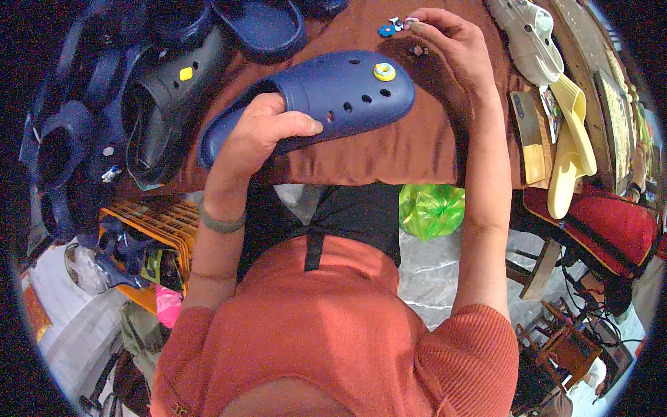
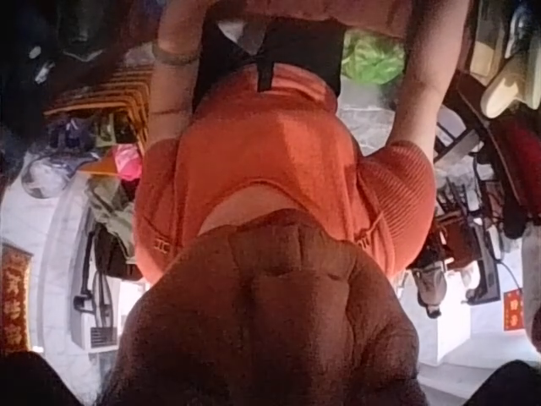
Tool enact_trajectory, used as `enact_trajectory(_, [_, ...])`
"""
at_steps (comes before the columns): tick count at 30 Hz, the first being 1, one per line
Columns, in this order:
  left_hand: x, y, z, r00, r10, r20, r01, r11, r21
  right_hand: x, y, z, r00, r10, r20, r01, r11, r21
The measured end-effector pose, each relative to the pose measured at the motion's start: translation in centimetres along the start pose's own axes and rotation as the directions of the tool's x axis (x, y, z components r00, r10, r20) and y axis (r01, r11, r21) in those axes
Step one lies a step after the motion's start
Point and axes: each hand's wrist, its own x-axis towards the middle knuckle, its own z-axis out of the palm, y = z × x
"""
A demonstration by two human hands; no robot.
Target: Decorating blue clogs with small plastic charms.
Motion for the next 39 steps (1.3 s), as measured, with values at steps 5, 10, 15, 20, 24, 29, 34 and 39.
enact_trajectory(5, [0.2, -1.7, -0.3, 0.988, 0.157, 0.009, -0.157, 0.984, 0.079, 1.5, 3.1, -2.8, 0.976, -0.219, -0.001, 0.216, 0.961, 0.175])
enact_trajectory(10, [-0.6, -0.9, -0.2, 0.994, 0.108, -0.007, -0.106, 0.98, 0.168, 2.1, 3.8, -3.5, 0.954, -0.292, 0.063, 0.245, 0.886, 0.395])
enact_trajectory(15, [-0.7, -0.5, 0.4, 0.998, -0.04, -0.042, 0.043, 0.998, 0.055, 1.5, 2.9, -3.8, 0.86, -0.421, 0.288, 0.237, 0.83, 0.505])
enact_trajectory(20, [-1.7, -1.1, 2.3, 0.887, 0.457, -0.068, -0.408, 0.844, 0.348, -0.1, 0.9, -0.6, 0.872, -0.231, 0.431, 0.057, 0.924, 0.379])
enact_trajectory(24, [-2.8, -0.4, 1.7, 0.971, 0.213, 0.112, -0.239, 0.914, 0.329, -0.9, 0.1, 0.4, 0.873, -0.146, 0.466, -0.065, 0.911, 0.407])
enact_trajectory(29, [-3.1, -0.8, 2.1, 0.947, 0.3, 0.11, -0.319, 0.855, 0.409, -0.1, -0.1, 0.0, 0.774, -0.355, 0.524, 0.227, 0.928, 0.295])
enact_trajectory(34, [-3.5, -0.7, 2.7, 0.943, 0.286, 0.168, -0.331, 0.834, 0.441, -1.1, -5.4, 1.0, 0.684, -0.313, 0.659, 0.374, 0.926, 0.05])
enact_trajectory(39, [-4.0, -2.0, 2.8, 0.913, 0.397, 0.098, -0.403, 0.836, 0.373, -1.3, -8.0, 5.4, 0.565, -0.277, 0.777, 0.443, 0.896, -0.003])
